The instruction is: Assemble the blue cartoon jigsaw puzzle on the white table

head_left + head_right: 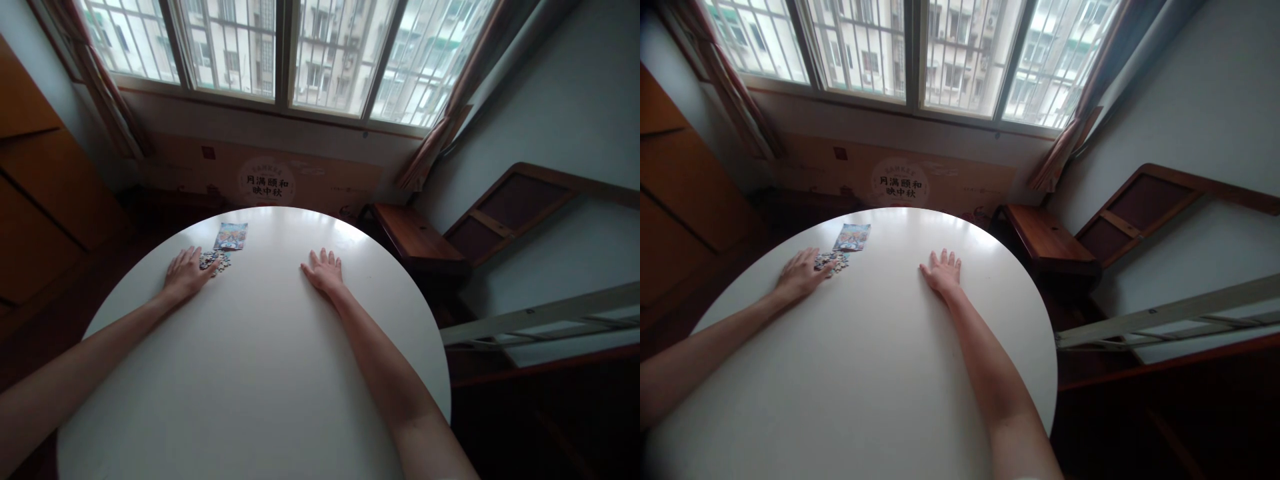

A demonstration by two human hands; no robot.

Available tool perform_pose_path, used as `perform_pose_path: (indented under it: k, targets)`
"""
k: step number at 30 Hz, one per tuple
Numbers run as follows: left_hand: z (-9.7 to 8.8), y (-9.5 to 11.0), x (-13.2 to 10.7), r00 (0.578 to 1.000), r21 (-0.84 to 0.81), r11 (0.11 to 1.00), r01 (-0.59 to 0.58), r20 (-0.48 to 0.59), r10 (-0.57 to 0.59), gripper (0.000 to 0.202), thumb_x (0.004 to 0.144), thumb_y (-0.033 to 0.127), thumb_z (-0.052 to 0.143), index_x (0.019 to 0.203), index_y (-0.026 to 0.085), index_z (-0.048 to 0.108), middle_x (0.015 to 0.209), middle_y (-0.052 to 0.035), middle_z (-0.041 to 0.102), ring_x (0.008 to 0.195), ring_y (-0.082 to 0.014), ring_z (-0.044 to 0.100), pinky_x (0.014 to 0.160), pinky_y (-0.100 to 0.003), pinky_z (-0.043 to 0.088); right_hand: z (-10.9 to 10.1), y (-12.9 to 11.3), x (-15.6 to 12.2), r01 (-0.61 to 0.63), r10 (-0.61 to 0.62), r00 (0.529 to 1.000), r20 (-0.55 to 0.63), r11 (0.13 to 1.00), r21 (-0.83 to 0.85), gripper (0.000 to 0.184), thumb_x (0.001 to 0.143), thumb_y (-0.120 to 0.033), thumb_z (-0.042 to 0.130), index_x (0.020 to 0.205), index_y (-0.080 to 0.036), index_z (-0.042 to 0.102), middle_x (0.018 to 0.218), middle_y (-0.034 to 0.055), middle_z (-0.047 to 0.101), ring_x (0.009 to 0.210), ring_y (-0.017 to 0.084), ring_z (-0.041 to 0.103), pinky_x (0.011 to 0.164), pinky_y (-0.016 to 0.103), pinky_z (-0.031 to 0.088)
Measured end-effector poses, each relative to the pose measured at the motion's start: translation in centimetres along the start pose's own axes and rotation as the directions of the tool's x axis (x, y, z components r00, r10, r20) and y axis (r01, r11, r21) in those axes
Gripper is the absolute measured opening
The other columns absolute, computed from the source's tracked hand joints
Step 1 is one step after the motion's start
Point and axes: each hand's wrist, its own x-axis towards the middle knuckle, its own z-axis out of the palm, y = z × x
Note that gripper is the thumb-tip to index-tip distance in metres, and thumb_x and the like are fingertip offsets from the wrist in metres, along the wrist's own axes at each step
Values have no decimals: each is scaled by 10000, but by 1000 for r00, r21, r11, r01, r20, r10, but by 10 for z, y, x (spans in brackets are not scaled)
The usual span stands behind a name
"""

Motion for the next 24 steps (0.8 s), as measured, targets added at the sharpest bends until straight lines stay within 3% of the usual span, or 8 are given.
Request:
perform_pose_path:
  k: [4,13,18,24]
  targets:
    - [6,1,3,992,5,994,-114,49,113,726,859,602,315,1371,99,427,1404,-189,473,1303,-323,419,1068,-457,322,0,0,-1,3,-3,1000,-1,1000,3,723,911,-661,239,1518,-268,210,1604,106,90,1463,337,44,1145,524,48]
    - [0,6,0,945,-15,946,-323,56,323,648,839,597,370,1304,170,516,1355,-152,507,1231,-303,486,1050,-403,365,2,2,1,7,-7,1000,-16,1000,5,719,912,-656,256,1514,-264,225,1602,108,103,1460,344,53,1143,530,46]
    - [0,9,3,921,-3,925,-380,94,378,665,831,599,386,1332,180,511,1387,-146,491,1239,-326,486,1063,-439,347,2,2,0,9,-8,1000,-25,1000,23,721,910,-655,262,1512,-260,232,1600,113,109,1460,347,52,1146,527,45]
    - [1,18,7,907,34,914,-404,143,396,656,870,583,342,1410,224,443,1490,-98,402,1344,-309,384,1101,-470,286,0,1,0,6,-6,1000,-20,1000,21,719,910,-653,264,1512,-261,235,1600,107,110,1459,346,57,1146,530,50]
